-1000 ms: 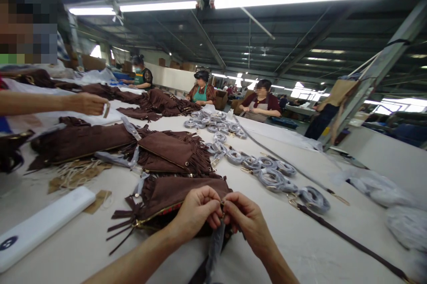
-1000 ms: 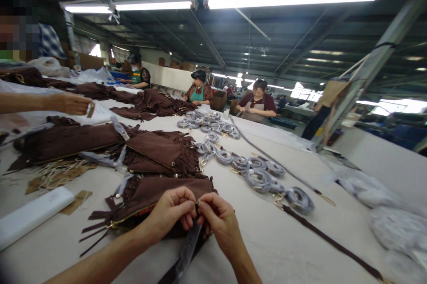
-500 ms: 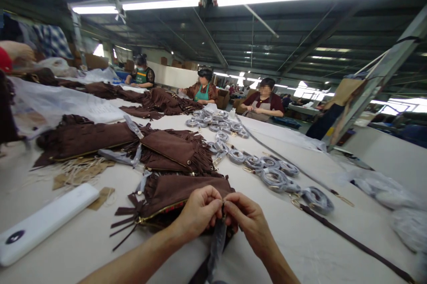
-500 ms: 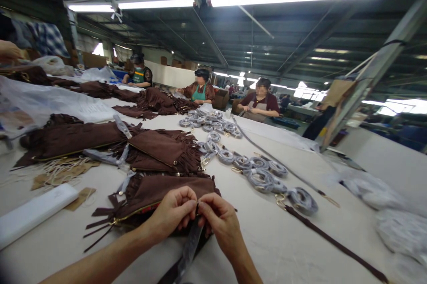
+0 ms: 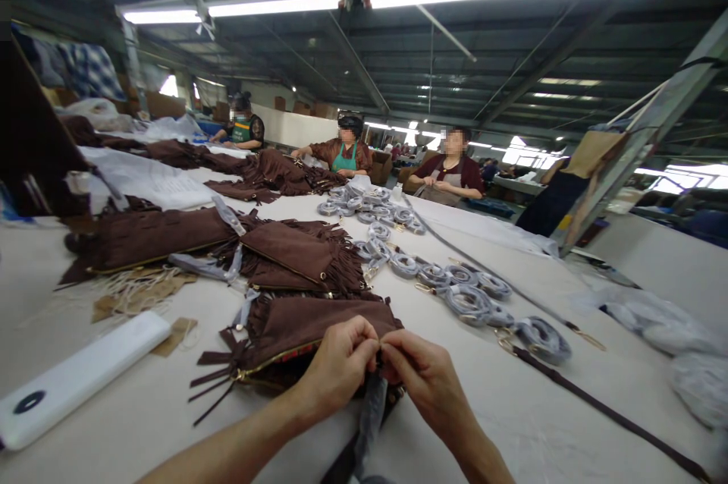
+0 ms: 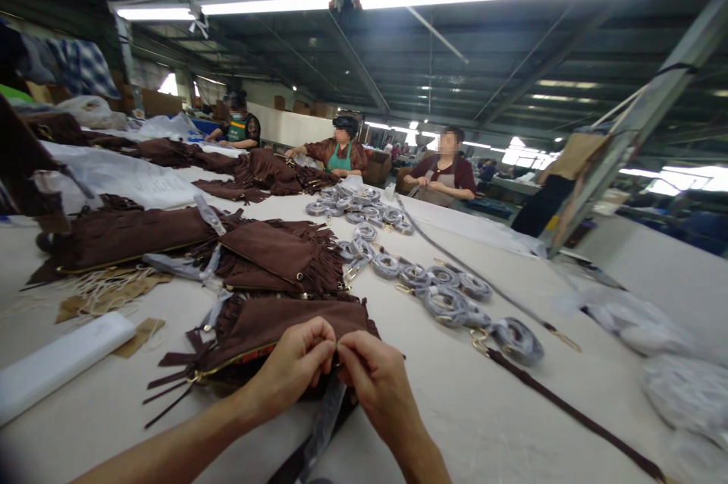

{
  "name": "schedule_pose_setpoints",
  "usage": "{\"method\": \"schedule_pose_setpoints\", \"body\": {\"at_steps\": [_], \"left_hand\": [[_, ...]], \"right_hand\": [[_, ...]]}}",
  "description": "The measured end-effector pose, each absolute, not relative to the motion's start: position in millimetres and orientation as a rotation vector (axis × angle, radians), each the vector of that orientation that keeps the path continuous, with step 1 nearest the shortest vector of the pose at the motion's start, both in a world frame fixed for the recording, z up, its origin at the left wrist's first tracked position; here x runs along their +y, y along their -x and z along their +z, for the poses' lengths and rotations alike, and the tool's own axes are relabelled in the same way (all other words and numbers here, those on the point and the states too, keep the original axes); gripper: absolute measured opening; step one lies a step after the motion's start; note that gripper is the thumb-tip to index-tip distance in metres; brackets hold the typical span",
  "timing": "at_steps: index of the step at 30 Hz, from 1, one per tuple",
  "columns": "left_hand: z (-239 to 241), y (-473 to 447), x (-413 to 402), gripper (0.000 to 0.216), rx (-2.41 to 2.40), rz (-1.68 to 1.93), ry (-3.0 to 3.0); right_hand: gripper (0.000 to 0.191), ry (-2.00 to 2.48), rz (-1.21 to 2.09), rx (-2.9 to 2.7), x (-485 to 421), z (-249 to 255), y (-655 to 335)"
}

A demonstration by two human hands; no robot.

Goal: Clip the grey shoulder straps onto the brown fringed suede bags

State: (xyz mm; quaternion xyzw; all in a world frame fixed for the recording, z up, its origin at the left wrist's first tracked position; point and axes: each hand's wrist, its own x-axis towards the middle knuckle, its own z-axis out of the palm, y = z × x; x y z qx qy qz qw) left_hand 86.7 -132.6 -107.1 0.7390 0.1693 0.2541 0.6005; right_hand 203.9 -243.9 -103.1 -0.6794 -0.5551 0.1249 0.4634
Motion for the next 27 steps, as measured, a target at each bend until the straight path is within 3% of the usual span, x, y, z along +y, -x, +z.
{"method": "schedule_pose_setpoints", "body": {"at_steps": [7,13,16,19,24,27], "left_hand": [[-109.7,-84.2,-137.4,0.014,0.417,0.684,-1.936],[-109.5,-89.8,-131.7,0.012,0.428,0.577,-1.849],[-102.2,-80.8,-134.7,0.011,0.338,0.542,-1.912],[-99.9,-61.1,-149.3,0.028,0.311,0.504,-2.244],[-127.6,-39.4,-178.6,0.055,0.411,-0.023,-2.721],[-158.2,-38.5,-183.9,0.048,0.194,0.039,-2.834]], "right_hand": [[0.029,1.754,0.040,-1.644,-244.1,-105.0,-205.1],[0.025,1.740,0.279,-1.397,-239.7,-111.6,-206.2],[0.020,1.817,0.239,-1.361,-247.0,-99.1,-217.2],[0.017,1.950,0.146,-1.474,-257.5,-88.1,-229.3],[0.046,2.069,0.101,-1.697,-254.6,-103.2,-227.6],[0.036,2.168,0.027,-1.743,-244.4,-116.9,-222.2]]}}
